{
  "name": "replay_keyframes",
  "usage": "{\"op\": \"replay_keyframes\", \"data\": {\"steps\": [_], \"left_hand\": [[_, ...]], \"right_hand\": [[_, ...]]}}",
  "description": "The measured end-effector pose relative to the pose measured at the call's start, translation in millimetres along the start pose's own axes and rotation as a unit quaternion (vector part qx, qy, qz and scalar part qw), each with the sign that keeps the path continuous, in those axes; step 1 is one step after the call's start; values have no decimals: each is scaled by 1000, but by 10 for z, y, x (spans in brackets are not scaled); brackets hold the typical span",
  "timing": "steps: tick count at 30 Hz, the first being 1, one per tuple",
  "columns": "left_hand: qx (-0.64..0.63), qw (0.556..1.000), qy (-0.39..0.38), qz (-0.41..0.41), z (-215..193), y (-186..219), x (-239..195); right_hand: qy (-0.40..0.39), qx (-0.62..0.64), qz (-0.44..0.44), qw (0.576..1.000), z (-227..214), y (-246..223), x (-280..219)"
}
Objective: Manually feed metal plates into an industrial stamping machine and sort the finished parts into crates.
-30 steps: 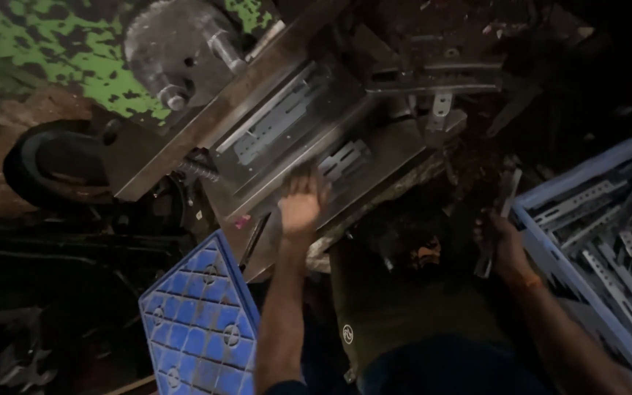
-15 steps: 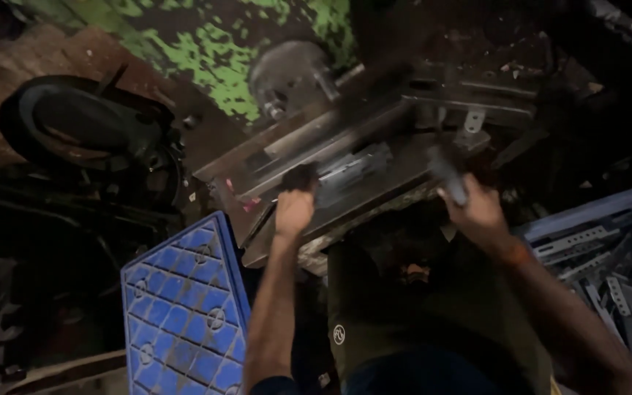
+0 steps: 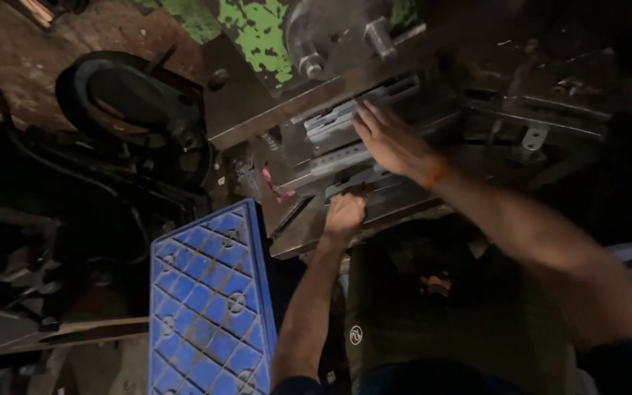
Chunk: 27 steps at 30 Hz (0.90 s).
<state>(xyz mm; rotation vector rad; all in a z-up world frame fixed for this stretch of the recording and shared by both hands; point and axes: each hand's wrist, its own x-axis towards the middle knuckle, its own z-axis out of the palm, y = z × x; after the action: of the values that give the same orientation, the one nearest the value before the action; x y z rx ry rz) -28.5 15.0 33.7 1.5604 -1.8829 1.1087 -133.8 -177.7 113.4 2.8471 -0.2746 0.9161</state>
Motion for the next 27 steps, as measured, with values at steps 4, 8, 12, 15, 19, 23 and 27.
{"op": "replay_keyframes", "data": {"steps": [4, 8, 12, 15, 19, 23, 27], "left_hand": [[-84, 995, -58, -11, 202, -95, -296], [-158, 960, -205, -108, -51, -123, 9], [-35, 974, -209, -76, -117, -395, 385], [30, 984, -144, -100, 133, -707, 762], [39, 930, -345, -122, 721, -991, 860], [-13, 948, -293, -126, 713, -974, 960], [-49, 997, -58, -5, 249, -491, 1001]], "right_hand": [[-33, -26, 30, 999, 8, -9, 115], [-39, 123, 96, 987, -537, -190, -502], [76, 219, 159, 960, -27, 158, -2200], [138, -165, 169, 962, 392, 24, -3548], [149, 550, 697, 435, -245, -437, -3679], [161, 632, 696, 301, 62, -666, -4204], [195, 675, 645, 301, 219, -600, -4284]]}}
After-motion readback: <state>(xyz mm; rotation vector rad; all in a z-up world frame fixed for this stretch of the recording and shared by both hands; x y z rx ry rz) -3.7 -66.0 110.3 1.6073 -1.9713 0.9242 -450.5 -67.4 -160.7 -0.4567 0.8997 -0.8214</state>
